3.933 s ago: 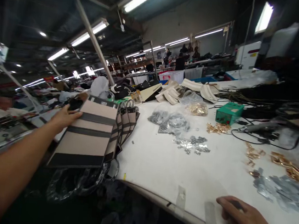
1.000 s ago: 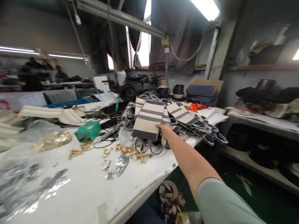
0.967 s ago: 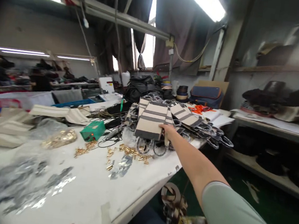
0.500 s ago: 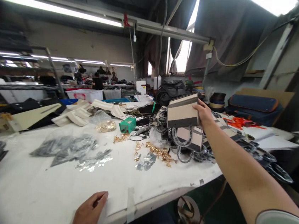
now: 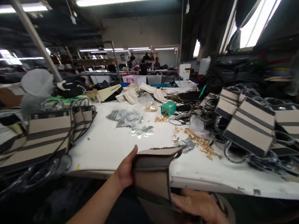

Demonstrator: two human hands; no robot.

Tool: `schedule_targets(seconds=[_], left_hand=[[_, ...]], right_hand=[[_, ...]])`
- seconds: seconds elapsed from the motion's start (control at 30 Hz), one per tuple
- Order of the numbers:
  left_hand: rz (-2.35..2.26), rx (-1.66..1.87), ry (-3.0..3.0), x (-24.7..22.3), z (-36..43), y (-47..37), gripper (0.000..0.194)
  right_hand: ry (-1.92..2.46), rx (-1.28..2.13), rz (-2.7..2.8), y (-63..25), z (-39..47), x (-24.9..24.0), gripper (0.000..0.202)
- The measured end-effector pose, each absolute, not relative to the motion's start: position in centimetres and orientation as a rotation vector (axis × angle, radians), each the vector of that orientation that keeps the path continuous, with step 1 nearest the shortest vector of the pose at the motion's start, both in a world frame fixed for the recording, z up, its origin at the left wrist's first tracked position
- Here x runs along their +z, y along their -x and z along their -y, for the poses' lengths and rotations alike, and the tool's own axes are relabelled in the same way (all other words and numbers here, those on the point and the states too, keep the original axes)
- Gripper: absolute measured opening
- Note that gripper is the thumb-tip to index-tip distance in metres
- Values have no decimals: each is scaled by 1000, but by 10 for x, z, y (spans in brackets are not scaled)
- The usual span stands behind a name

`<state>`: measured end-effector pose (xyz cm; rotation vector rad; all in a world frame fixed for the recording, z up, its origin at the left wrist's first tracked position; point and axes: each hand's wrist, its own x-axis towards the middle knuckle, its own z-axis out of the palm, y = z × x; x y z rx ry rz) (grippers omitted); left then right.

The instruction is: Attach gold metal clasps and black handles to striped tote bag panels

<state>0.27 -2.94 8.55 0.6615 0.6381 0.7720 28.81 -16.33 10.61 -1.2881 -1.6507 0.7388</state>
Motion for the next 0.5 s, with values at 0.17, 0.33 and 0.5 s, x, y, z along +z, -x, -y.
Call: schedule_targets(seconds=[0.17,0.33,0.5], left_hand=[[-818,955,-755,93,48,55,53],[-999,967,-902,108,65,100,61],[-1100,846,-1072,141,73,127,54]], right_hand=[[1063,1130,2028,-223,160,88,20],[1289,1199,1861,-227,140,67,32],[1502,1091,1419,-252,110,75,57]])
